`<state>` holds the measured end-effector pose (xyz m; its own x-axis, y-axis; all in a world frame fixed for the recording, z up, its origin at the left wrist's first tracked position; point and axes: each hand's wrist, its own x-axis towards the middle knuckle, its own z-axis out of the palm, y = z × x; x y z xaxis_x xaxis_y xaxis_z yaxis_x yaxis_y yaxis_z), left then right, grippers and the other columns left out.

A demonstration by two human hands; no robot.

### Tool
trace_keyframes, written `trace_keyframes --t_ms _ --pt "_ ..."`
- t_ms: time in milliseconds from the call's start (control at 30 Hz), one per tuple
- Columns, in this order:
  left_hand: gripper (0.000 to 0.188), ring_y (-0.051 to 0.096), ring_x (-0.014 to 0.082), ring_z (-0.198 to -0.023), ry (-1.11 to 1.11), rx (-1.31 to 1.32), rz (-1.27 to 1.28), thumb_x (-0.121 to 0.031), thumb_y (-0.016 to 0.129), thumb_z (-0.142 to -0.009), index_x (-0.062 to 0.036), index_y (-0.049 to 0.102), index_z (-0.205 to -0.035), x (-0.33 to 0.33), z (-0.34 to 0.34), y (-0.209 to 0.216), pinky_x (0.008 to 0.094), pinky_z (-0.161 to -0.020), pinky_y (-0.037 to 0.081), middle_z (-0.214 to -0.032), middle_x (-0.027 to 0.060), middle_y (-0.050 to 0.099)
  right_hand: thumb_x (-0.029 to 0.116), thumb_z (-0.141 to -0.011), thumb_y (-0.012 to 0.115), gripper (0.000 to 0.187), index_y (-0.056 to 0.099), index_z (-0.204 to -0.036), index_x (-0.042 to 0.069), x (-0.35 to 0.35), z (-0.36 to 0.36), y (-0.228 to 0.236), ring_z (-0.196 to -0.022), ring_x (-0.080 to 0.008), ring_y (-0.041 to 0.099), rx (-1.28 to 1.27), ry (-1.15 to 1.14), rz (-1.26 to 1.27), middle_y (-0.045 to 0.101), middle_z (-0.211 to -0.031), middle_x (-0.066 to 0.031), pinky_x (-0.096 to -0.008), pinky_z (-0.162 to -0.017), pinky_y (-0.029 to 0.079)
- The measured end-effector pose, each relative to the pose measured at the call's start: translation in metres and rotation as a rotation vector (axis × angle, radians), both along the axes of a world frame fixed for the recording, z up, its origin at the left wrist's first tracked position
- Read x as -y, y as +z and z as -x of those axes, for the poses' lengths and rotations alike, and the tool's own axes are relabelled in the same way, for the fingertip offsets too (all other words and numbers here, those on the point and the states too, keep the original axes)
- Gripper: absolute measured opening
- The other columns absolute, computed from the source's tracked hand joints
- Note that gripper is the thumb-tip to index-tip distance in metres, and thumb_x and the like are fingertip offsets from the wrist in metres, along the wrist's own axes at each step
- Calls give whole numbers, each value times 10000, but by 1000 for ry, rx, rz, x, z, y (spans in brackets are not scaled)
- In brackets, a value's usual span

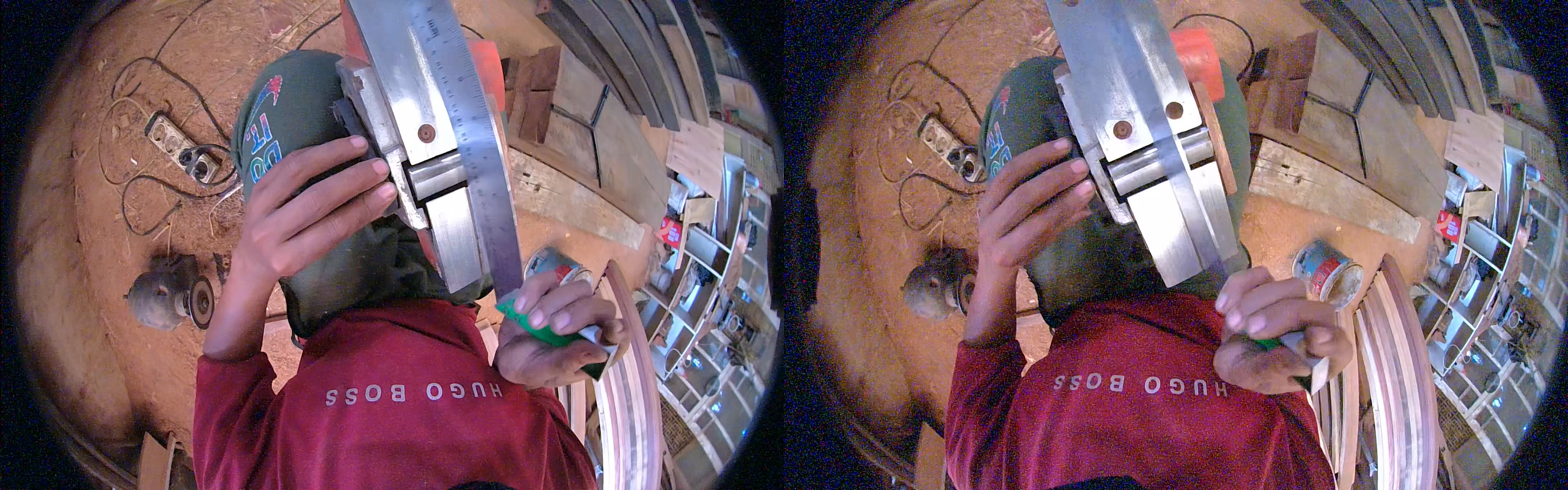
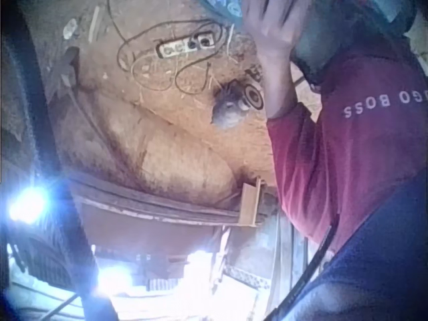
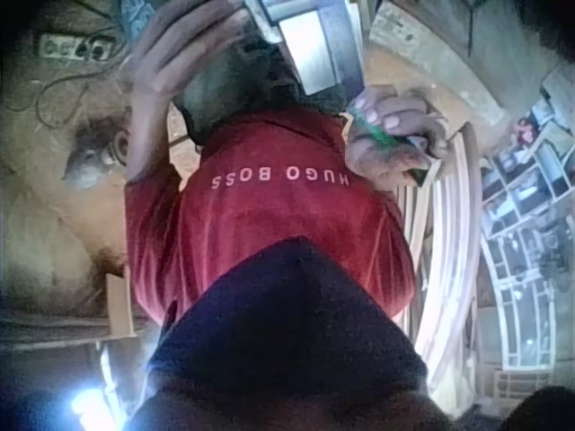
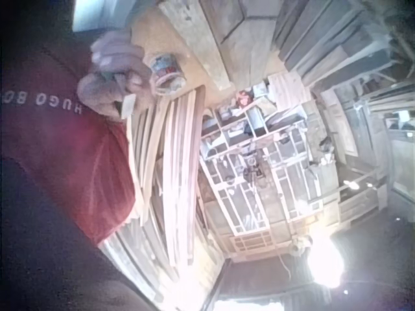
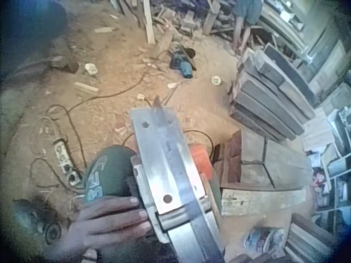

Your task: The person adjusts a handheld electric planer by tightening screws on the blade assembly with a socket wrench and checking the blade alignment with a square ruler.

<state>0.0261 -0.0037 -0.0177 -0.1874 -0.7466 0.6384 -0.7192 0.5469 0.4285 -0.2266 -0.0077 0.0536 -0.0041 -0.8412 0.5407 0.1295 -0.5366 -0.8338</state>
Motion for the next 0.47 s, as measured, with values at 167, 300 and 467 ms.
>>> trace_keyframes --t_ms 167,300,467 --pt "361 698 310 -1092 -6 -10 49 -79 738 -751 -68 773 -1110 0 -2 -7 366 -819 595 -1159 68 732 319 -1036 602 468 407 -1385 77 -6 -10 -3 -661 -199 579 23 37 78 578 -868 -114 -356 -519 524" --pt "359 694 314 -1111 -12 -16 35 -84 791 -737 -60 778 -1096 -1 -4 -3 366 -876 594 -1159 73 738 287 -1021 630 510 373 -1410 78 -10 -14 -3 -675 -208 587 60 24 55 580 -892 -118 -365 -530 528" --pt "346 692 328 -1128 -49 -9 14 -69 836 -743 -51 787 -1085 -1 -8 -2 364 -923 596 -1164 87 743 286 -1021 625 516 371 -1423 86 -12 -12 -5 -688 -211 590 11 67 77 580 -927 -118 -370 -537 530"
